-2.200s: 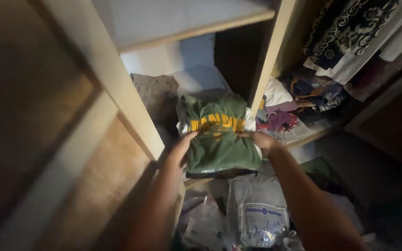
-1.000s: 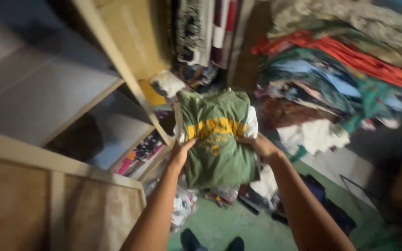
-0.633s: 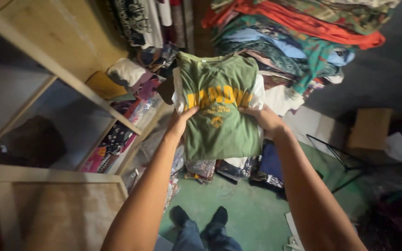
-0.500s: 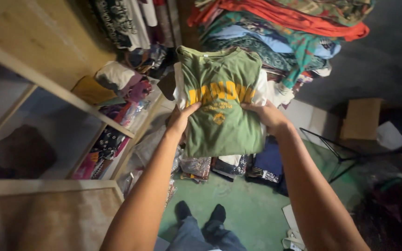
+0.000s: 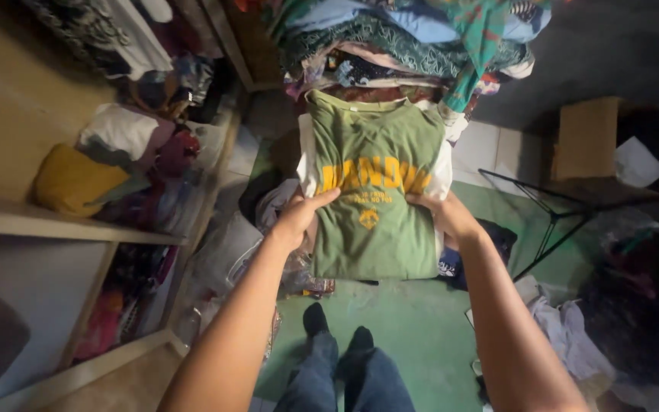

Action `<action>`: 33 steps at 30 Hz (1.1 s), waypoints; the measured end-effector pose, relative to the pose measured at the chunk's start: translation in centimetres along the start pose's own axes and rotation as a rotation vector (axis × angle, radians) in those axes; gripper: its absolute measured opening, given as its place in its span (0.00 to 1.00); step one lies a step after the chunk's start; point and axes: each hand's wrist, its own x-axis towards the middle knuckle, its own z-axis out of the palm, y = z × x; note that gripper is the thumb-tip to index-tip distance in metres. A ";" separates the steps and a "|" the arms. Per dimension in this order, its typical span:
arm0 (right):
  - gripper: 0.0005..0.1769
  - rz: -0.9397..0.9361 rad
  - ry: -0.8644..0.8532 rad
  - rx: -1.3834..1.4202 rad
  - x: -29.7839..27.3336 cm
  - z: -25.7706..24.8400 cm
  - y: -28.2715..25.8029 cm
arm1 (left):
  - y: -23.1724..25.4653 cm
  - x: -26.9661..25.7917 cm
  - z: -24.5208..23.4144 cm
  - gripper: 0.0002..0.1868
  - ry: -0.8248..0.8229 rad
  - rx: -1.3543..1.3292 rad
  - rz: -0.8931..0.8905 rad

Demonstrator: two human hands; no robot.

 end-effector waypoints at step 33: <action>0.32 0.249 0.152 -0.042 24.7 -13.1 34.5 | -35.1 23.0 -12.5 0.39 0.147 0.088 -0.360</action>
